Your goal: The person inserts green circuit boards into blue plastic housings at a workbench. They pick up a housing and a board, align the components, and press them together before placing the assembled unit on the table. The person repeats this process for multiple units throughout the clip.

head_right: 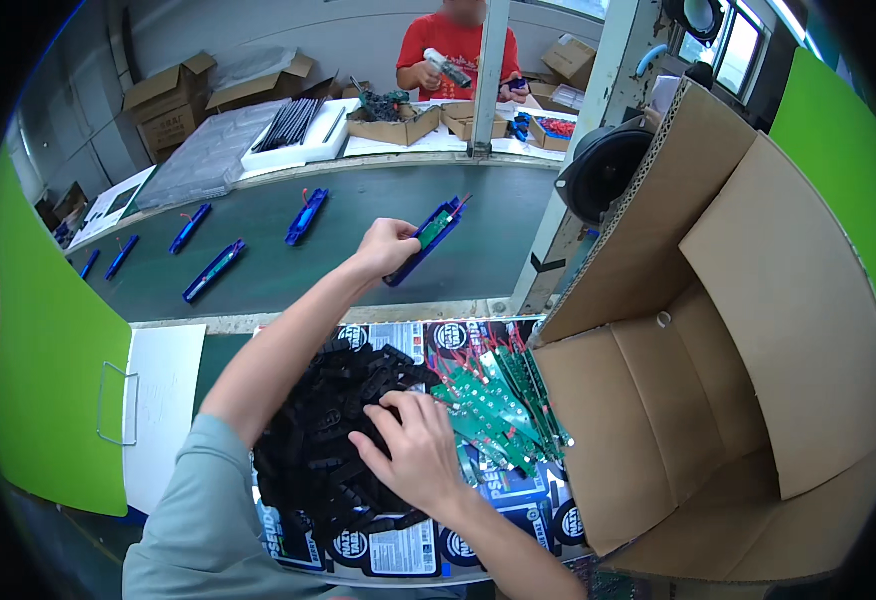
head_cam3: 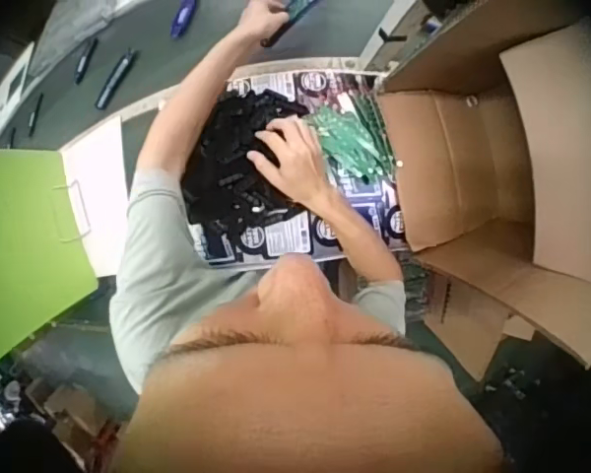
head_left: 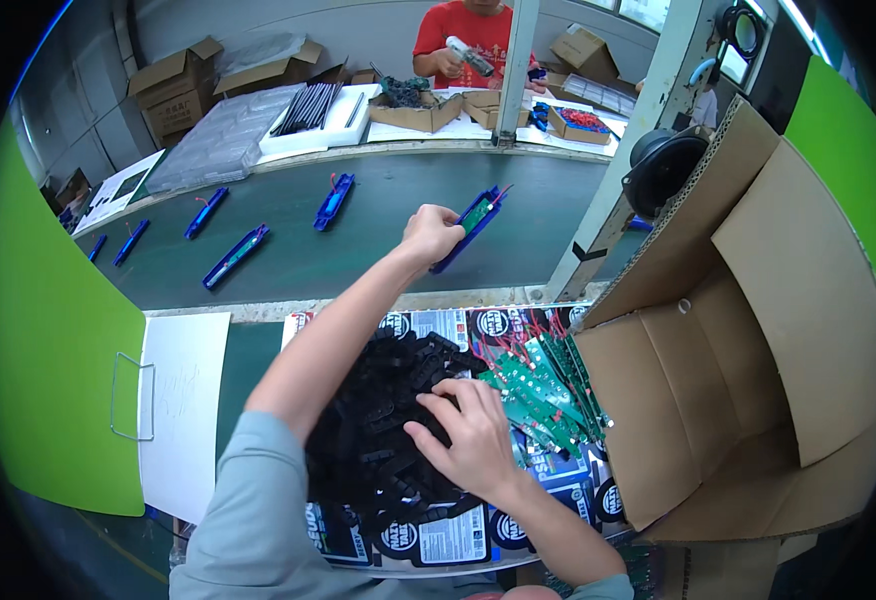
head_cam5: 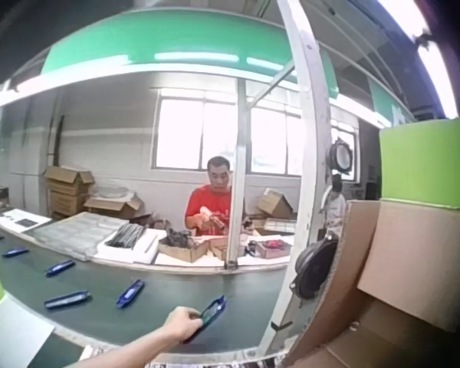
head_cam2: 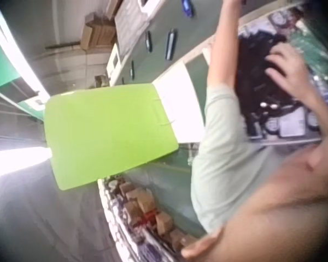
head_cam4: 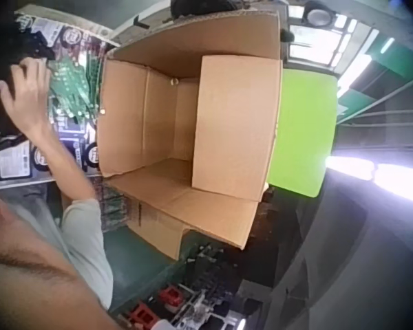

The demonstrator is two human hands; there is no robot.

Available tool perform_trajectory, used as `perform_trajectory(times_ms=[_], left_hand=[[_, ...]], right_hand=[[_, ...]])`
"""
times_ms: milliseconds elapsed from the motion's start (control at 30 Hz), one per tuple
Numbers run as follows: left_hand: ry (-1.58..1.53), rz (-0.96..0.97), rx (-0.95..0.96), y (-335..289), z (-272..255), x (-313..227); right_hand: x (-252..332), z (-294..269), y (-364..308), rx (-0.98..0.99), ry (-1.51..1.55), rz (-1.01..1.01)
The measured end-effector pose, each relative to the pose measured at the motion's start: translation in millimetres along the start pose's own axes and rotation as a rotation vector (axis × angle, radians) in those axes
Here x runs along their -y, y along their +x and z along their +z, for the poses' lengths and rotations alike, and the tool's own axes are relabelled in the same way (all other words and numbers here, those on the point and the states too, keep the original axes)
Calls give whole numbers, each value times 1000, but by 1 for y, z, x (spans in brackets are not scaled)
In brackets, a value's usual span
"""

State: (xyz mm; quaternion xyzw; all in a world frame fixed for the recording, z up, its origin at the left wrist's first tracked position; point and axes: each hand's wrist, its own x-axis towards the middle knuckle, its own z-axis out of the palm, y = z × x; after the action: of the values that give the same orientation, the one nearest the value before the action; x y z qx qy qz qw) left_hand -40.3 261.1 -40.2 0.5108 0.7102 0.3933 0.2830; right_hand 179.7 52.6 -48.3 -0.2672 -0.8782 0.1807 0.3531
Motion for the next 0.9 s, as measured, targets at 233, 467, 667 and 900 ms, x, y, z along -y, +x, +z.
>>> perform_trajectory(times_ms=[233,467,667,900], left_hand=[[218,-83,-46,40,71,-16],[367,-45,-14,51,84,-20],[434,148,-61,54,77,10],[472,353,56,18,16,23]], right_hand=[[-5,1,-3,-11,7,-4],[-6,2,-4,1,-2,20],[-7,5,-3,-27,6,7],[-7,5,-4,-73,46,15]])
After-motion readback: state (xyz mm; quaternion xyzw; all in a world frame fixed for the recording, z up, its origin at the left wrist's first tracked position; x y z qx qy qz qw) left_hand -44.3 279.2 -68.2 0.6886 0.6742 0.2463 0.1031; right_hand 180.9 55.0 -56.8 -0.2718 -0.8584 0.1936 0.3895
